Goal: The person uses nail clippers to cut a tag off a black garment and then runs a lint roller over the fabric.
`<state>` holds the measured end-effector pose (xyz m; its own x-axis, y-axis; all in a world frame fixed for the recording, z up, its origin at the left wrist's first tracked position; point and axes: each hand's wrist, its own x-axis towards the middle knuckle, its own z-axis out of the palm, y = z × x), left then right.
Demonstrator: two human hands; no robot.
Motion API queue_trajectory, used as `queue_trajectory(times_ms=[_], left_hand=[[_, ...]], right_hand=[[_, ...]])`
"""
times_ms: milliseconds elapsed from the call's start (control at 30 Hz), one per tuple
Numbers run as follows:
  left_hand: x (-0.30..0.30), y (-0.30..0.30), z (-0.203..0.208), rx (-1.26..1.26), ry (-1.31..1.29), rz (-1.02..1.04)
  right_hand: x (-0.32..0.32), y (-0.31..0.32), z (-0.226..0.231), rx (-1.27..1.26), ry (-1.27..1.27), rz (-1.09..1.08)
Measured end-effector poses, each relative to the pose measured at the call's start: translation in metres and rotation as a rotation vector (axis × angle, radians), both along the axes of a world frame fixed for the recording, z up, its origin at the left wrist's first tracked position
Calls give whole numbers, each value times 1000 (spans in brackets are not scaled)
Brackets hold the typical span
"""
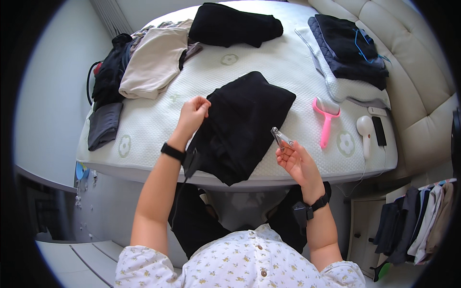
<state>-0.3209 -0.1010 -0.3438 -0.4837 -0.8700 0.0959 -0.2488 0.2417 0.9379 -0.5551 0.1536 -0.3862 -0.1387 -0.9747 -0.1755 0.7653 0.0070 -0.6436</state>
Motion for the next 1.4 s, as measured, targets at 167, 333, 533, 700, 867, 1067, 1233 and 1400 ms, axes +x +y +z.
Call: queue_trajectory(times_ms=[167, 333, 533, 700, 867, 1067, 1233, 1400], left_hand=[[2, -69, -36, -314, -507, 156], [6, -48, -18, 51, -503, -101], [75, 91, 36, 662, -36, -209], [107, 163, -22, 915, -70, -437], [98, 177, -85, 437, -137, -306], [85, 160, -24, 218, -178, -198], [68, 137, 11, 44, -185, -133], [40, 101, 35, -194, -258, -154]], right_hand=[[9, -17, 19, 3, 26, -8], [2, -8, 29, 21, 137, -68], [3, 3, 38, -49, 164, -94], [24, 7, 53, -118, 213, -20], [50, 1, 51, -85, 185, 68], [58, 0, 35, -20, 146, 67], [52, 4, 33, -54, 118, 52], [41, 15, 29, -62, 85, 46]])
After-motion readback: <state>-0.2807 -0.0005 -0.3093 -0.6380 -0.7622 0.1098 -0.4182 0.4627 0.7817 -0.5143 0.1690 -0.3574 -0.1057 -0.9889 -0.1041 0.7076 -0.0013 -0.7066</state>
